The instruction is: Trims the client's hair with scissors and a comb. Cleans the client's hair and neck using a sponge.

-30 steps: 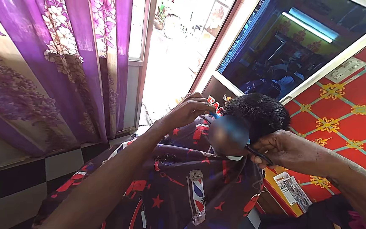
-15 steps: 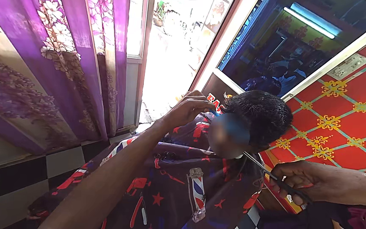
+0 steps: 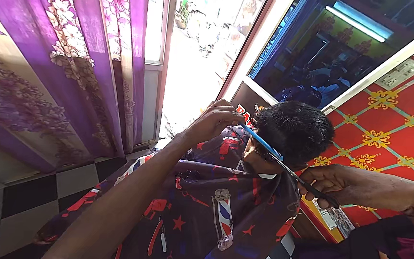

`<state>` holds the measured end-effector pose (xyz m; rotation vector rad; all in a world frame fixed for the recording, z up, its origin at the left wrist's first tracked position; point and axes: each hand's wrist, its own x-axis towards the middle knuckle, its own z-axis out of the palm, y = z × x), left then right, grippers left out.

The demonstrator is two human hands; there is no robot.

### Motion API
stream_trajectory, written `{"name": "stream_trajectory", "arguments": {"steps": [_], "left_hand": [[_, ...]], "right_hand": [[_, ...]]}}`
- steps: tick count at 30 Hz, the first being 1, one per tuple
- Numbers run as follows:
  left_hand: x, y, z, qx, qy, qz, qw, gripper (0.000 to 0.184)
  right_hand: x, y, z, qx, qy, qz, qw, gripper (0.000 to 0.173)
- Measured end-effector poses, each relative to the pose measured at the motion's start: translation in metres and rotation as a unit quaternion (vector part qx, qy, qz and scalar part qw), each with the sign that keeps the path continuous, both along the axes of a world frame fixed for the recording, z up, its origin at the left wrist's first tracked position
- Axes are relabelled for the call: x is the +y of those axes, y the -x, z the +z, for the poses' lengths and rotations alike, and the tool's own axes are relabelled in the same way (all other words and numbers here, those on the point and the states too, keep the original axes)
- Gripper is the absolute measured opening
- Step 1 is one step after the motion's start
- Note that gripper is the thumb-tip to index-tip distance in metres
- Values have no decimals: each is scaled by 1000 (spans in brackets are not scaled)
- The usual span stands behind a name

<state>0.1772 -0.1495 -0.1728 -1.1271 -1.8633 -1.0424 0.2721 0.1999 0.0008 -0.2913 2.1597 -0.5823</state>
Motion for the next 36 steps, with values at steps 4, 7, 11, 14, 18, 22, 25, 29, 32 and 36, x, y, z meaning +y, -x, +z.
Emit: {"name": "stream_trajectory", "arguments": {"steps": [4, 7, 11, 14, 18, 22, 25, 29, 32, 36], "left_hand": [[0, -1, 0, 7, 0, 2, 1000, 25], [-1, -2, 0, 13, 2, 4, 1000, 26], [0, -4, 0, 12, -1, 9, 1000, 25], [0, -4, 0, 17, 2, 10, 1000, 26], [-1, -6, 2, 15, 9, 21, 1000, 26], [-1, -9, 3, 7, 9, 23, 1000, 27], [-1, -10, 3, 3, 10, 25, 1000, 27], [-1, -10, 2, 5, 13, 29, 999, 27], [-1, -11, 2, 10, 13, 30, 999, 27], [-1, -11, 2, 8, 13, 34, 999, 27]], "right_hand": [[-10, 0, -2, 8, -2, -15, 1000, 40], [-14, -1, -5, 24, -5, -24, 999, 42], [-22, -5, -6, 34, -1, -44, 998, 45], [-26, -8, -11, 45, 20, -69, 996, 42], [-32, -12, -15, 56, 20, -80, 995, 41], [-35, -15, -21, 86, 9, -73, 994, 45], [-36, -15, -22, 96, 11, -67, 993, 45], [-38, -15, -25, 105, 6, -71, 992, 44], [-38, -16, -28, 125, -1, -73, 989, 43], [-40, -19, -28, 130, -5, -76, 989, 40]]}}
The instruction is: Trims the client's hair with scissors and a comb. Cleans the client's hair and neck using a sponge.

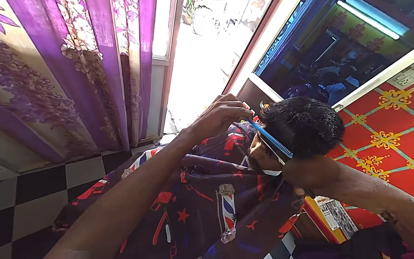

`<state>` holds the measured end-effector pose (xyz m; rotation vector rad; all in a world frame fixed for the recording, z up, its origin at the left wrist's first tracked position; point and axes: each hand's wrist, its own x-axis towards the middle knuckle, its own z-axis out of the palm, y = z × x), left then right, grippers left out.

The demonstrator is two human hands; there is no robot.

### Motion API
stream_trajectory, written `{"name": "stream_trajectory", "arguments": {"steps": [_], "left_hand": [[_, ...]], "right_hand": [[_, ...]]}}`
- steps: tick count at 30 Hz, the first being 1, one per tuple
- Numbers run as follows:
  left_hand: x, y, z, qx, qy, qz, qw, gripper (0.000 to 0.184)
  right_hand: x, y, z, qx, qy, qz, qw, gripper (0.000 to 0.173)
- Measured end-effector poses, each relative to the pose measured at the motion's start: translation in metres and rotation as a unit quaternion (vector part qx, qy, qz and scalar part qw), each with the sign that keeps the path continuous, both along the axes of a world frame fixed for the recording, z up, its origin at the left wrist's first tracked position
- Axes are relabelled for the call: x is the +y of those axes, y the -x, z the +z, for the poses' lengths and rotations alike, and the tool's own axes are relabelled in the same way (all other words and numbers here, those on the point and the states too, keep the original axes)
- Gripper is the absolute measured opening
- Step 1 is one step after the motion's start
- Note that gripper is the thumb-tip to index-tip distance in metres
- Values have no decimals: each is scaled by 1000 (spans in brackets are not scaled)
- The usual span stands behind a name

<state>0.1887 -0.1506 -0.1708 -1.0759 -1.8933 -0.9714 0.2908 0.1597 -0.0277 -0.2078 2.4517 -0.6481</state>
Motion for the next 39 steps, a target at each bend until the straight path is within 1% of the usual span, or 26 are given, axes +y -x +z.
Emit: {"name": "stream_trajectory", "arguments": {"steps": [4, 8, 11, 14, 17, 18, 21, 23, 25, 28, 30, 32, 34, 36, 39], "left_hand": [[0, 0, 0, 5, 3, -1, 1000, 28], [0, -2, 1, 1, 4, 4, 1000, 29], [0, -2, 0, 0, 2, 4, 1000, 28], [0, -3, 0, 1, 1, 5, 1000, 27], [0, -2, 0, 2, 6, 5, 1000, 27], [0, -2, 0, 2, 6, 6, 1000, 28], [0, -1, -1, 0, 6, 5, 1000, 28], [0, -2, -1, -1, 5, 7, 1000, 27], [0, -3, 0, -5, 7, 9, 1000, 27], [2, -4, 1, -6, 2, 4, 1000, 26], [2, -5, 1, -4, 1, 7, 1000, 25], [2, -6, 0, -4, 1, 7, 1000, 25], [1, -8, 1, -5, 2, 9, 1000, 25], [1, -8, 1, -1, 2, 10, 1000, 25], [1, -7, 0, 0, 7, 14, 1000, 26]], "right_hand": [[0, -2, -1, 6, -1, 8, 1000, 35], [1, -4, -5, 23, -7, 12, 1000, 36], [0, -5, -7, 45, -27, 16, 998, 28], [5, -5, -11, 51, -44, 46, 997, 29], [24, -2, -22, 21, -19, 100, 995, 30], [27, -3, -23, 4, -16, 107, 994, 34], [31, -7, -22, -16, -3, 92, 996, 46], [33, -9, -23, -11, 15, 80, 997, 48], [27, -9, -21, -1, 26, 65, 998, 46], [2, -14, -10, 1, 33, 9, 999, 41], [-3, -13, -6, -11, 33, 2, 999, 40], [-5, -12, -6, -13, 37, -3, 999, 36], [-8, -12, -9, -5, 28, -4, 1000, 28], [-6, -13, -13, 4, 24, 12, 1000, 25], [17, -10, -27, 6, 27, 70, 997, 37]]}}
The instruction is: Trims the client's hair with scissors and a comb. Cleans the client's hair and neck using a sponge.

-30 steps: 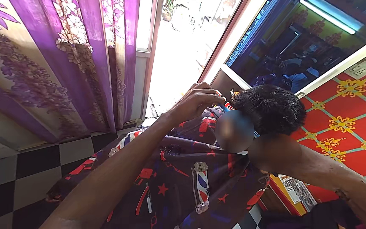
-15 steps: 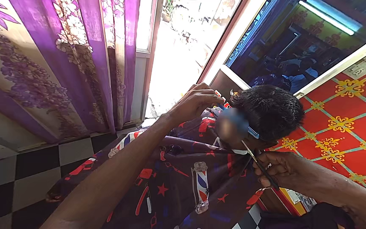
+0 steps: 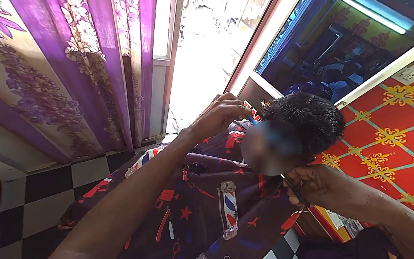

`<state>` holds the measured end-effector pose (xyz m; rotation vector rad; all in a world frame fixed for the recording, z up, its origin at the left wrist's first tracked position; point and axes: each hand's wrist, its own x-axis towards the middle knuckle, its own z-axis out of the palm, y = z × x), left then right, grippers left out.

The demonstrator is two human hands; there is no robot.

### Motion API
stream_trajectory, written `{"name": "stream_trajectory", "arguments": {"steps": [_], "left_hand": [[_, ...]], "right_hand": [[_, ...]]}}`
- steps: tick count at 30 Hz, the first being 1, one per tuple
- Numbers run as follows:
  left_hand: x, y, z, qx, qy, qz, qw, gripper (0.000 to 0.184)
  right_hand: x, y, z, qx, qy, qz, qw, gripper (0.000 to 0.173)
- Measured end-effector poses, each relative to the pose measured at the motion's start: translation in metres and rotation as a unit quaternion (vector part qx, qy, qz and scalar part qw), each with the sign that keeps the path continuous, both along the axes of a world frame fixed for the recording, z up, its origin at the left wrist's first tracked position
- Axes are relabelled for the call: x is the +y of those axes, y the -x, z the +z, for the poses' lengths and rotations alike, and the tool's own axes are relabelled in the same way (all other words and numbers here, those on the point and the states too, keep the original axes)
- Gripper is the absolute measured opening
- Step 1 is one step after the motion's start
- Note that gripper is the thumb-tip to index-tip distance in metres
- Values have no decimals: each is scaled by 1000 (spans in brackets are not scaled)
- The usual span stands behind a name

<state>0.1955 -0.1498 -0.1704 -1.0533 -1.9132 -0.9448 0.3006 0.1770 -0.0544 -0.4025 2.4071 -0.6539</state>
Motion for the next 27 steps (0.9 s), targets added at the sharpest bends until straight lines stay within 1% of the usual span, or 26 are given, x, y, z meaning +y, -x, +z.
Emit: {"name": "stream_trajectory", "arguments": {"steps": [1, 2, 3, 5, 7, 8, 9, 11, 13, 14, 15, 17, 18, 20, 21, 23, 25, 27], "left_hand": [[0, 0, 0, 0, 0, 1, 1000, 26], [0, 0, 0, 2, -1, 2, 1000, 26], [0, 0, 0, 5, -1, 3, 1000, 26], [-1, 0, 0, 10, -2, 3, 1000, 26], [-2, -3, -1, 2, -1, 3, 1000, 26], [-3, -5, 0, -5, 1, 2, 1000, 27], [-3, -6, 1, -13, 2, -1, 1000, 27], [-3, -5, 1, -12, 4, -4, 1000, 28], [-5, -7, 0, -14, 7, 4, 1000, 28], [-5, -8, 0, -13, 8, 11, 1000, 28], [-5, -9, 1, -8, 10, 19, 1000, 28], [-4, -13, 1, 4, 20, 33, 999, 29], [-4, -17, 2, 14, 27, 34, 999, 29], [-6, -37, 10, 28, 33, 17, 999, 25], [-6, -53, 18, 25, 28, 13, 999, 23], [-1, -85, 44, 10, -5, 20, 1000, 21], [11, -104, 74, -6, -42, 35, 998, 27], [25, -106, 100, -38, -54, 48, 997, 39]], "right_hand": [[4, 0, -1, -8, -8, 14, 1000, 39], [6, -1, -2, -19, -9, 20, 1000, 37], [6, -3, -2, -26, -2, 20, 999, 30], [10, -6, -5, -40, 7, 46, 998, 26], [18, -12, -10, -71, 37, 80, 994, 31], [23, -17, -12, -82, 54, 90, 991, 36], [28, -23, -13, -81, 69, 90, 990, 37], [35, -36, -6, -32, 94, 103, 990, 29], [36, -46, 11, 68, 134, 116, 982, 25], [33, -47, 24, 128, 145, 103, 976, 24], [30, -43, 39, 185, 139, 94, 968, 24], [33, -19, 62, 273, 65, 114, 953, 23], [34, -4, 72, 287, 23, 130, 949, 19], [30, 21, 81, 284, -49, 179, 941, 14], [26, 28, 81, 276, -71, 198, 938, 13], [21, 34, 78, 276, -86, 214, 933, 7], [20, 33, 72, 276, -100, 216, 931, 3], [18, 30, 72, 281, -117, 205, 930, 2]]}}
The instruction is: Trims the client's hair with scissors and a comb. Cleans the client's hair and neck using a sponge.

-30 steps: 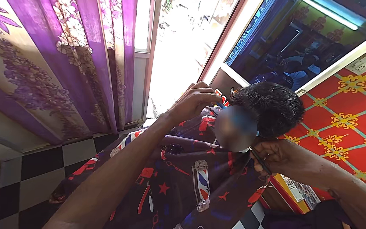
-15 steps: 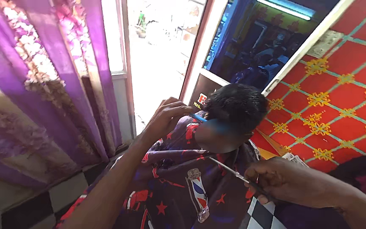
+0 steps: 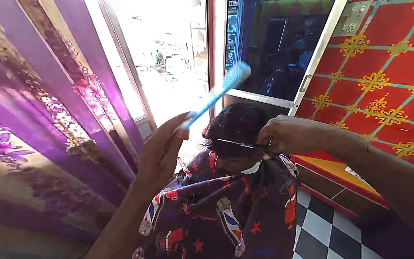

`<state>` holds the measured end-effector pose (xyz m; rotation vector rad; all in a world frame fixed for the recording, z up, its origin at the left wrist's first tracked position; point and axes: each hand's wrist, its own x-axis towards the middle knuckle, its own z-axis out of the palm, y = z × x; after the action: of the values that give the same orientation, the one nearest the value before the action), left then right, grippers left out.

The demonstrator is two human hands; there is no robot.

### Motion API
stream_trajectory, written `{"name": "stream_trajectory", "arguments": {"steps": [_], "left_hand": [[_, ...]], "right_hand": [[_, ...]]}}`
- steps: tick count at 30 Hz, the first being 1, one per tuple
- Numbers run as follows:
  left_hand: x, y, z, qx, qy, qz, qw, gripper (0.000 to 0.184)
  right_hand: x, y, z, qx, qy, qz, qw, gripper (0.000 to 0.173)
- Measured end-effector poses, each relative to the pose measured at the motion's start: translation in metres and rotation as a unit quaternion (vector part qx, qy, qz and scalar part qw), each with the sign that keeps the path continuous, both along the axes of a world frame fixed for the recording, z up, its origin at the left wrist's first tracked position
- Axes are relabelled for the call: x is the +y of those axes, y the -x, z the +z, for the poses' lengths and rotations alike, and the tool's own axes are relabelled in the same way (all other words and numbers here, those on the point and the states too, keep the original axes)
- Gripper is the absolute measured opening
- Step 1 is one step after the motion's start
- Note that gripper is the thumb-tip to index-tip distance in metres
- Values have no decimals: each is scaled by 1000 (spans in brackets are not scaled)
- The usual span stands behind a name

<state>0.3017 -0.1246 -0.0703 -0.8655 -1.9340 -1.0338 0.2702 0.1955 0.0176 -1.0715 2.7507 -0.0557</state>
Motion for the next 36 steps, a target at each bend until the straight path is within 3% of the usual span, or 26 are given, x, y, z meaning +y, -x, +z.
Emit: {"name": "stream_trajectory", "arguments": {"steps": [2, 7, 12, 16, 22, 29, 34, 36], "left_hand": [[13, 7, 9, -35, -1, 14, 999, 52], [19, 30, -9, -46, 52, 59, 996, 33], [8, 35, -50, 5, 103, 62, 993, 24], [0, 27, -67, 49, 131, 90, 986, 22], [-2, 18, -81, 79, 149, 135, 976, 23], [-8, 17, -83, 78, 178, 136, 971, 25], [-15, 10, -81, 75, 229, 55, 969, 28], [-13, 3, -78, 53, 170, 1, 984, 26]], "right_hand": [[-1, -3, -1, 6, -2, -7, 1000, 2], [6, -7, -11, 21, -19, 5, 1000, 9], [37, -10, 6, -31, 112, 104, 988, 9], [33, 8, 35, -58, 151, 52, 985, 16], [-3, 41, 35, -171, 90, 24, 981, 9], [-25, 31, 21, -238, -12, -19, 971, 8], [-17, 39, 10, -236, -10, 1, 972, 10], [-19, 35, 12, -229, -14, -12, 973, 11]]}}
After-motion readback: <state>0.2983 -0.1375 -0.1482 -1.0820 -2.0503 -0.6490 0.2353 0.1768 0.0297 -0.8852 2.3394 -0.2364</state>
